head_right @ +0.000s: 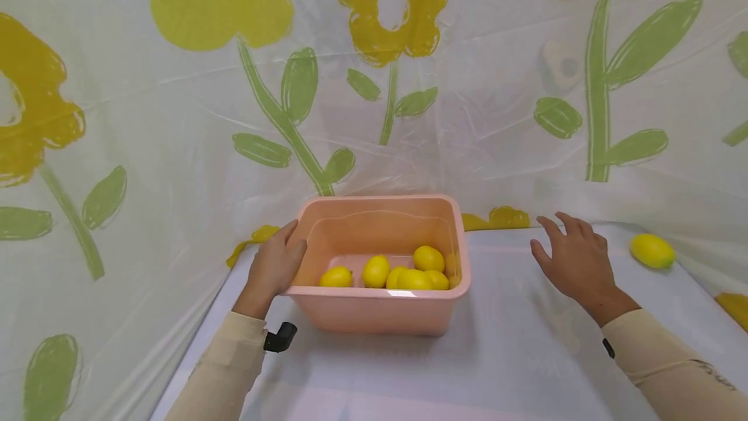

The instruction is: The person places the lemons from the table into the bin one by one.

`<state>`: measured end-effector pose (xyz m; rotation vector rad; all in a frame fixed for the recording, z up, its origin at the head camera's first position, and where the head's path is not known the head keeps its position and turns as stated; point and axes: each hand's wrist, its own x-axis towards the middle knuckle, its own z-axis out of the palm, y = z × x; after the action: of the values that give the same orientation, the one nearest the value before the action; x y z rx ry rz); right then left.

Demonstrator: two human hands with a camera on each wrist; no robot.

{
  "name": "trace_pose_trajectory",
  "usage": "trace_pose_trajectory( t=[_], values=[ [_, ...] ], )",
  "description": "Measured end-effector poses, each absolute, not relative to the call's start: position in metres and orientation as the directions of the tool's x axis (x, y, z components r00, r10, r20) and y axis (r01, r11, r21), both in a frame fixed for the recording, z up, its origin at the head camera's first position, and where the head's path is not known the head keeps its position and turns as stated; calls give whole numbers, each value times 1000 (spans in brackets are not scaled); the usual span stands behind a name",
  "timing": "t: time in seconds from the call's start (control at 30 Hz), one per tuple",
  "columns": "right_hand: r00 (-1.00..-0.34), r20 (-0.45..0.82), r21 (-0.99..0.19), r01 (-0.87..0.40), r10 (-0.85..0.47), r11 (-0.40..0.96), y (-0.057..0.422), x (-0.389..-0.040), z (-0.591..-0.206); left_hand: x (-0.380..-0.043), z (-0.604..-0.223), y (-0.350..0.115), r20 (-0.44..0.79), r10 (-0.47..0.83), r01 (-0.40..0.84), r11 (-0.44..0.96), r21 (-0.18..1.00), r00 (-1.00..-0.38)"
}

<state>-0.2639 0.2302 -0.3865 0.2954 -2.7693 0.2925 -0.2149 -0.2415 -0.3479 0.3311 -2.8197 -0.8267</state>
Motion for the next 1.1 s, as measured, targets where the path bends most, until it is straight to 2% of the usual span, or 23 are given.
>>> trace_pose_trajectory(
  t=[0.5,0.83,1.1],
  values=[
    [-985,171,-134,-59,-36,989,285,-283,-401,-215,-348,-245,105,-278,-182,827,531,-955],
    [-998,50,-139,18,25,990,325,-291,-407,-214,-348,-247,105,-280,-184,825,535,-954],
    [-996,-8,-144,86,86,986,337,-295,-412,-214,-350,-249,116,-282,-180,826,533,-952]
  ],
)
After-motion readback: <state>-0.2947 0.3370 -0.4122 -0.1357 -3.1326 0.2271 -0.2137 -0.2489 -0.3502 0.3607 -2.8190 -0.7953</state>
